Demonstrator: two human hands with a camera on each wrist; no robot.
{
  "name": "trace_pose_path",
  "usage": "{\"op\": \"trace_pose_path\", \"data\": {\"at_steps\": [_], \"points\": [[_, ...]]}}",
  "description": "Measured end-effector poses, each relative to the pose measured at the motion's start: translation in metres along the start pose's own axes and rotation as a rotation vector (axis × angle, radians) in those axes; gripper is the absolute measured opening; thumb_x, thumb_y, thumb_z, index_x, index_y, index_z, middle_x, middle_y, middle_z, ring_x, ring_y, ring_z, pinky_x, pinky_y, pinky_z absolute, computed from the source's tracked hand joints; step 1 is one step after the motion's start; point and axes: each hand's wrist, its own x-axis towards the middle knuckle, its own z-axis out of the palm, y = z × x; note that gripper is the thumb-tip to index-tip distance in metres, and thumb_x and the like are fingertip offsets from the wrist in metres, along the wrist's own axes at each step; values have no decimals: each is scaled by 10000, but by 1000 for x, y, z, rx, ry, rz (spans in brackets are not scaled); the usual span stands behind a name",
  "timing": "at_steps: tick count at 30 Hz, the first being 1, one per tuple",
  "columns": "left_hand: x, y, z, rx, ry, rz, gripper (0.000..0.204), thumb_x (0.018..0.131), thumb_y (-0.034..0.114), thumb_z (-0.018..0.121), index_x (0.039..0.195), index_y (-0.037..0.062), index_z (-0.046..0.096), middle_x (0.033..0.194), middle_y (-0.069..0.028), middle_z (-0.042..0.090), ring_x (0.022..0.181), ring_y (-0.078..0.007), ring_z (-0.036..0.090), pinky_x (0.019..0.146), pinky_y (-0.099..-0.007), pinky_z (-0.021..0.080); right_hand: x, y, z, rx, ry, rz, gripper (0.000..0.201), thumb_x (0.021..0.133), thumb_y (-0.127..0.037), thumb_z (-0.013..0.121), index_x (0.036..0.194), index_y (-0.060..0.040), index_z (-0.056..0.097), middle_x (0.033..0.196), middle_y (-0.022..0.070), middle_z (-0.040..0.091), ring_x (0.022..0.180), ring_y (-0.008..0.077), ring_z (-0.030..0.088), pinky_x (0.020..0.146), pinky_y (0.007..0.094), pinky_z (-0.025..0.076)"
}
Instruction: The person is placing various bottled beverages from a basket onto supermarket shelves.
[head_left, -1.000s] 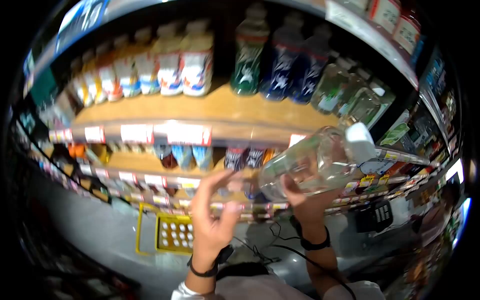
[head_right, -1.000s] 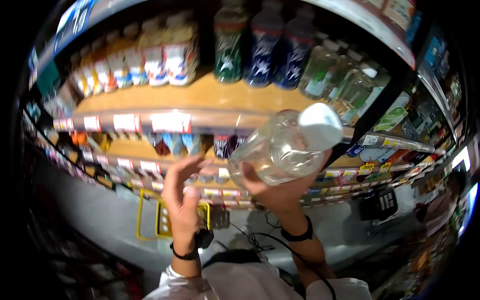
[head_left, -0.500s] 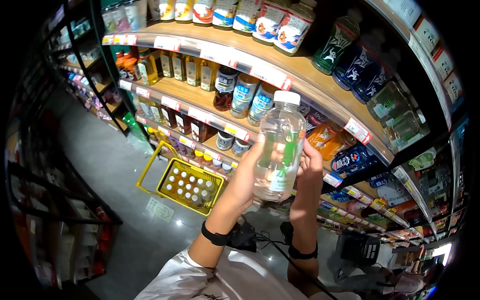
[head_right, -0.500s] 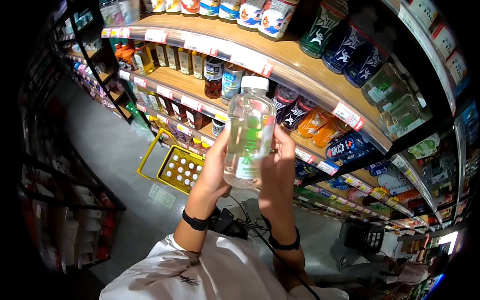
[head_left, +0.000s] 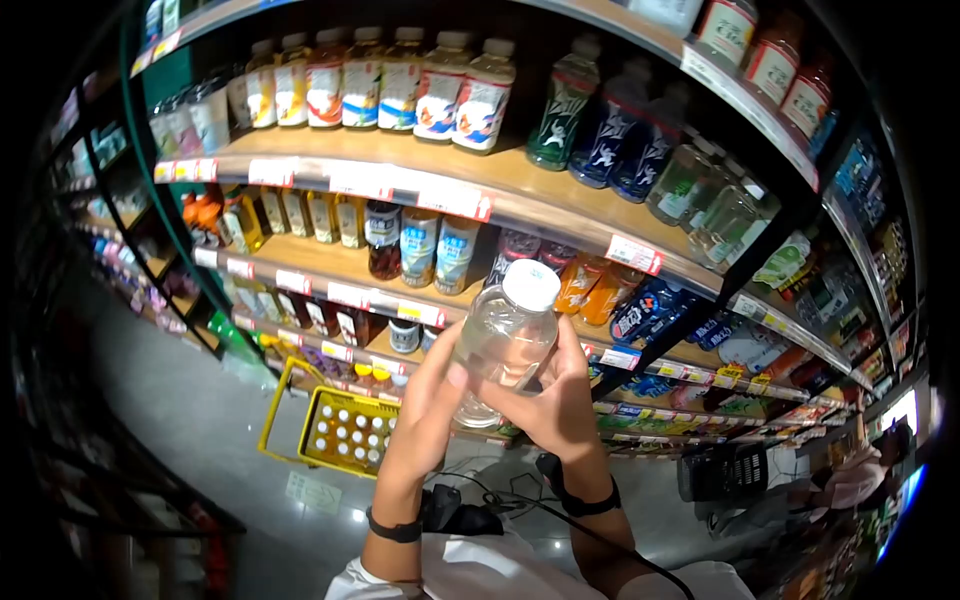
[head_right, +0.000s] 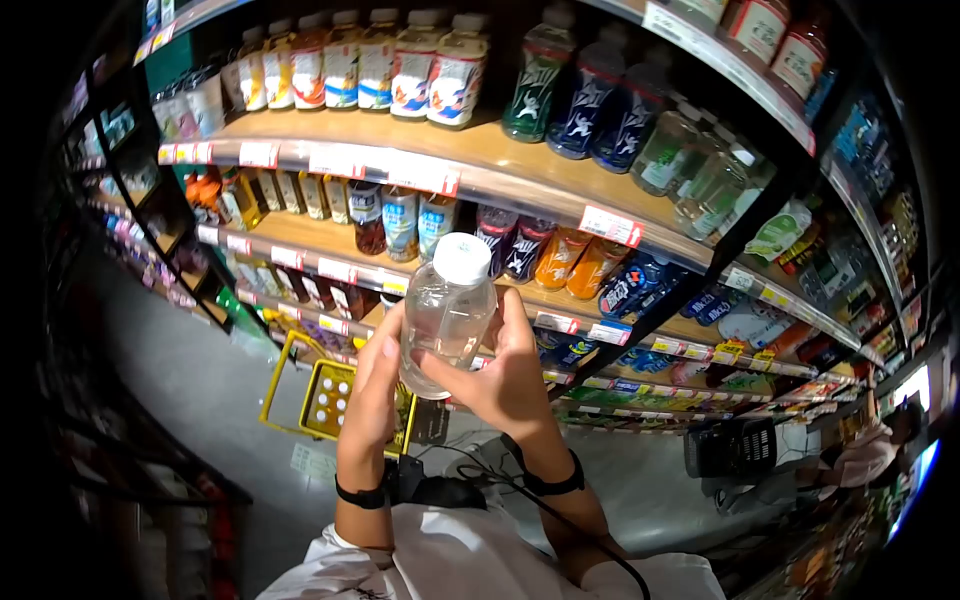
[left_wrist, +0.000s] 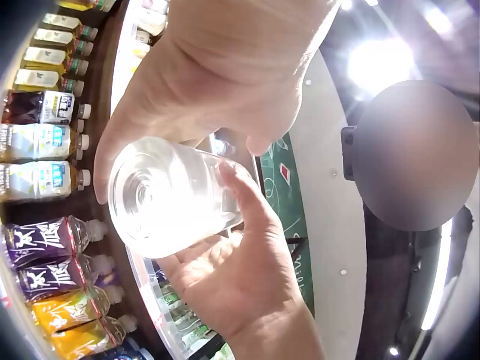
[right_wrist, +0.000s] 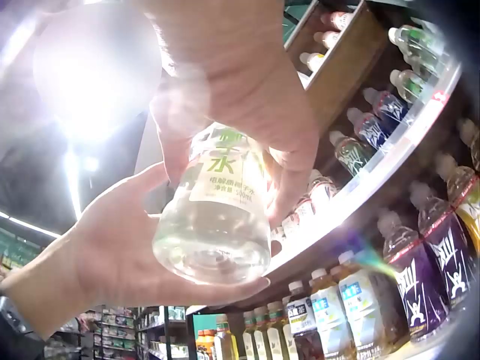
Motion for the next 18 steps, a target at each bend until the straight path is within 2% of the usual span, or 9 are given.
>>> {"op": "trace_pose_path", "data": {"at_steps": [3,5,6,7,10,13,15,16,18], "points": [[-2,7,-1,23,-29,43,642,1089,368,510,1546,-76,435,1551,-194,514,1465,-272,450,1226,-382,292,6,4,-5,-62,164,-170,736,762,-79,927,1338,0,476,1245,124,657,1168,203,661,1021,364,544],[-5,15,-5,25,-47,-16,644,1075,409,483,1513,-64,486,1542,-198,530,1466,-294,467,1231,-405,303,19,0,-16,-69,375,-332,778,763,-75,926,1365,-6,439,1300,144,613,1189,232,644,1043,380,535],[-4,13,-11,56,-36,-31,727,1044,525,474,1502,-39,505,1536,-198,545,1457,-302,487,1214,-423,329,30,2,-29,-73,489,-394,932,744,-12,917,1499,21,372,1404,181,552,1274,278,605,1104,407,516],[-5,10,-17,86,-22,-52,812,1012,641,466,1491,-13,524,1531,-197,560,1448,-310,507,1196,-442,354,45,7,-48,-198,599,-507,938,751,-24,917,1508,18,364,1441,181,515,1314,277,562,1132,416,479],[-7,11,-28,68,99,42,756,1016,624,423,1409,-7,565,1442,-202,622,1358,-311,585,1135,-437,421,88,1,-105,-310,890,-773,894,779,-118,942,1463,12,382,1420,166,502,1314,277,541,1157,416,444],[-6,8,-41,-15,150,132,687,1051,576,360,1372,7,572,1417,-214,631,1335,-341,597,1135,-468,427,124,-1,-160,-405,965,-858,848,794,-156,938,1407,14,377,1417,197,477,1330,291,525,1167,431,428],[-4,8,-49,-59,125,163,691,1053,580,352,1373,9,572,1396,-215,643,1314,-357,607,1130,-476,430,141,-1,-184,-510,995,-834,818,805,-181,929,1396,15,399,1381,201,509,1290,293,562,1119,431,462],[-4,6,-50,-61,132,167,697,1052,586,349,1370,8,573,1379,-217,650,1297,-372,615,1118,-476,438,145,-2,-191,-643,1028,-805,772,815,-206,920,1372,15,434,1315,204,588,1225,293,618,1060,426,498],[-4,5,-55,-63,125,159,699,1051,587,345,1369,8,573,1371,-221,653,1286,-380,621,1105,-473,444,151,-1,-198,-640,1021,-778,753,815,-217,918,1360,13,452,1285,202,621,1200,292,636,1037,421,507]]}}
